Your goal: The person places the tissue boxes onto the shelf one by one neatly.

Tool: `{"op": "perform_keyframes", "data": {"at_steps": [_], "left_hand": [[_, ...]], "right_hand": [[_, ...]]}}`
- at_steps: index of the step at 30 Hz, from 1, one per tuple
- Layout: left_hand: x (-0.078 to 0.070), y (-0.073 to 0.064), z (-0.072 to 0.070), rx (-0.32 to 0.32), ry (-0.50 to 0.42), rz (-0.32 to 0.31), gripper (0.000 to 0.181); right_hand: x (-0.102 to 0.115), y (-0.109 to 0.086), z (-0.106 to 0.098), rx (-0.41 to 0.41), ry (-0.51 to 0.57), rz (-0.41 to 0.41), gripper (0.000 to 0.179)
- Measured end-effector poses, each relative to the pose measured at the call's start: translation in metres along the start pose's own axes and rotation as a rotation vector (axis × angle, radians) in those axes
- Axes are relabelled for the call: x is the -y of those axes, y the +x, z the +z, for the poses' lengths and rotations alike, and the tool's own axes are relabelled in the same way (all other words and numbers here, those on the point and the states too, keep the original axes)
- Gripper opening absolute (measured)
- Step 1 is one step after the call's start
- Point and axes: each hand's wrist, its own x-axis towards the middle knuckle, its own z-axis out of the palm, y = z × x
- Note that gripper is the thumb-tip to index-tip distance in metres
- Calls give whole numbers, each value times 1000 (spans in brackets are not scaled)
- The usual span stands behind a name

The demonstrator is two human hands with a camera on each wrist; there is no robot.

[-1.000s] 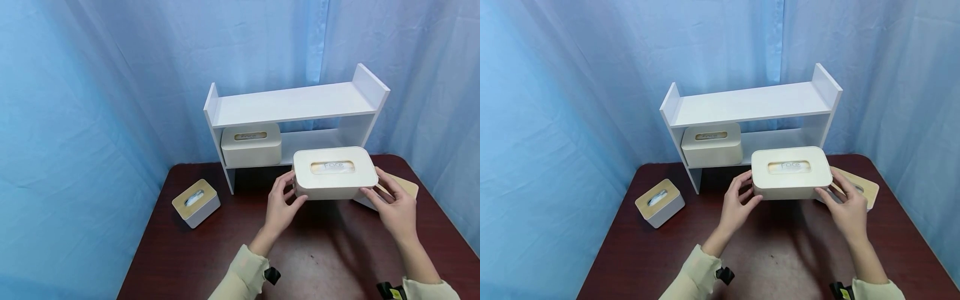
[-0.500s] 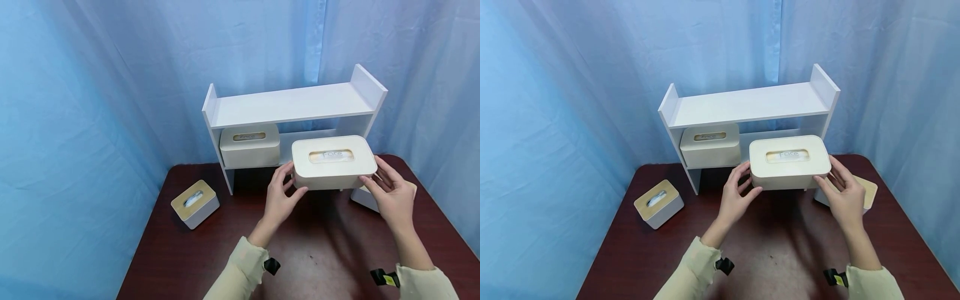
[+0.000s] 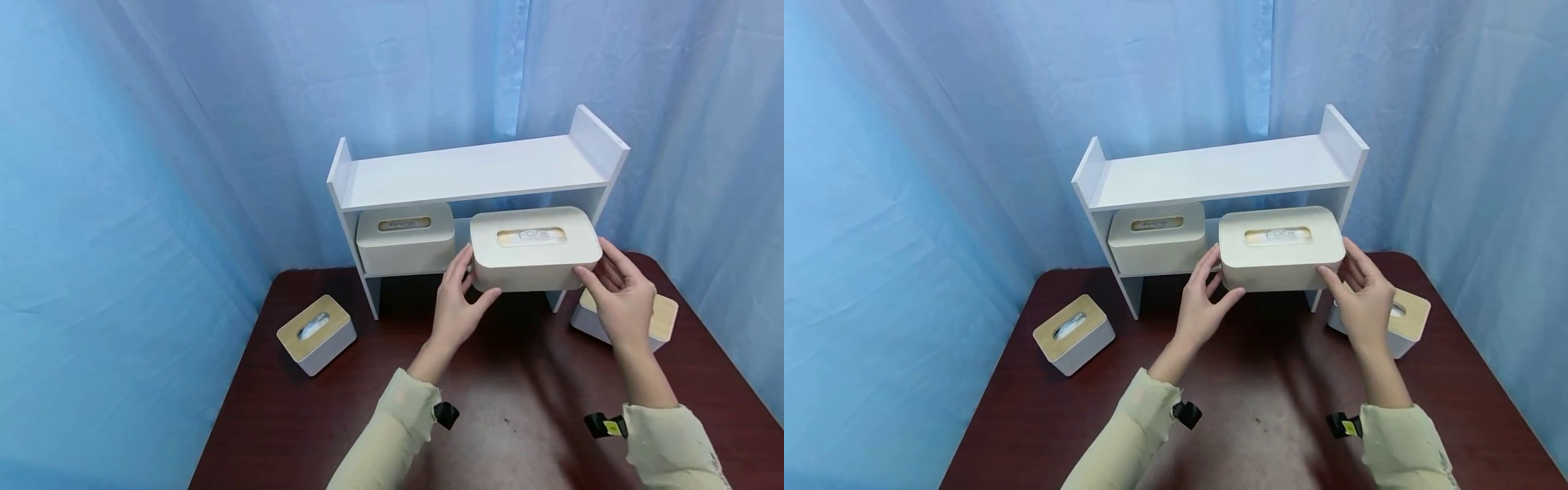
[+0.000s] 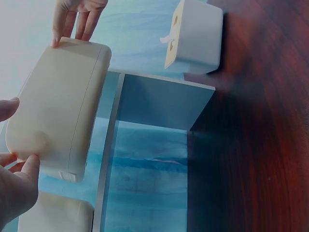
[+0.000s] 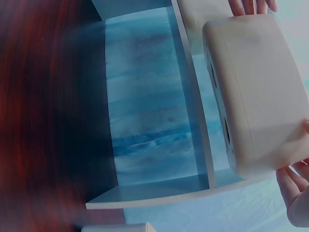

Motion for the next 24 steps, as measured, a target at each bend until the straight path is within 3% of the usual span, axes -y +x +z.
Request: {"op": "perform_keyframes", "data": {"at_steps": [11, 18, 24], "left_hand": [[7, 26, 4, 15, 28, -6, 84], [10, 35, 7, 56, 49, -62, 91], [13, 42, 9, 65, 131, -99, 94]], "right_hand": [[0, 17, 25, -38, 45, -7, 54], [-7, 20, 40, -40, 105, -13, 58], [-13, 23, 48, -34, 110, -1, 58]]}}
